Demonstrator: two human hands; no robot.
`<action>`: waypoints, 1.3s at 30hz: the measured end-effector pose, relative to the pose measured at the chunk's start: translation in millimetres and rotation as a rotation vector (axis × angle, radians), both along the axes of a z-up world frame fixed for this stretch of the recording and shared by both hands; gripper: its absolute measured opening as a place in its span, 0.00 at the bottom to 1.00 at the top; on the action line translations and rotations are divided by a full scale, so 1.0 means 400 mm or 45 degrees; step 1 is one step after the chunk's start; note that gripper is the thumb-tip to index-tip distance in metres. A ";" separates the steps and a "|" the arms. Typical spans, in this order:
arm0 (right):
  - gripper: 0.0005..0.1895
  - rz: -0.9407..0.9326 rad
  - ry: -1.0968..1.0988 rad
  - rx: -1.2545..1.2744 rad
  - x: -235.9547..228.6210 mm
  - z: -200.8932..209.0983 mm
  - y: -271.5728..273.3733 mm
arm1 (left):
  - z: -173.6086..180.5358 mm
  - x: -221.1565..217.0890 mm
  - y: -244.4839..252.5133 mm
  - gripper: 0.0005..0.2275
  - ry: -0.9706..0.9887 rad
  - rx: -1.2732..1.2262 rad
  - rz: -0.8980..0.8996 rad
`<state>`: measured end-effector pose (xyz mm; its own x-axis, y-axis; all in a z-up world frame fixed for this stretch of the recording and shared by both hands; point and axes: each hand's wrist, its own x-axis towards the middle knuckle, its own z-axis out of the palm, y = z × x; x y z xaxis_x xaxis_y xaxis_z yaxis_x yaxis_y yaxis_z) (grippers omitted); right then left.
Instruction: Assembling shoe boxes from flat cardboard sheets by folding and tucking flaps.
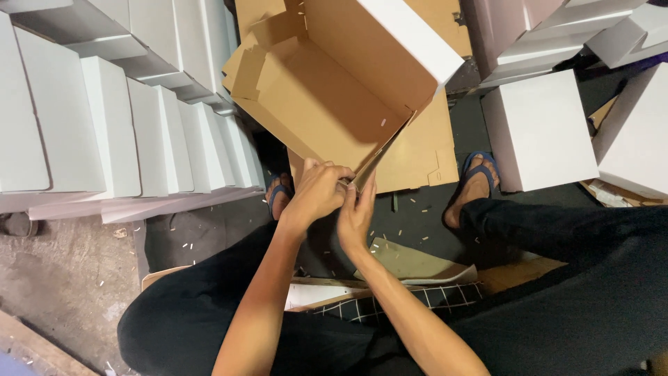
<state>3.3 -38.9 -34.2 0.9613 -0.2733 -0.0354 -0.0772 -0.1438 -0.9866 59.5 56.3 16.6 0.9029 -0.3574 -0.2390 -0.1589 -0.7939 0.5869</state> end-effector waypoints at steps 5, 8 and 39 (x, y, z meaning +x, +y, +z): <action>0.43 0.182 0.033 0.174 0.014 0.037 0.046 | -0.003 -0.001 0.005 0.17 -0.005 -0.018 0.018; 0.45 0.161 0.018 0.174 0.007 0.004 0.025 | -0.016 -0.004 -0.005 0.16 -0.007 -0.068 0.034; 0.37 0.094 0.357 0.368 0.060 -0.035 -0.087 | 0.041 0.096 -0.033 0.08 0.299 -0.140 0.003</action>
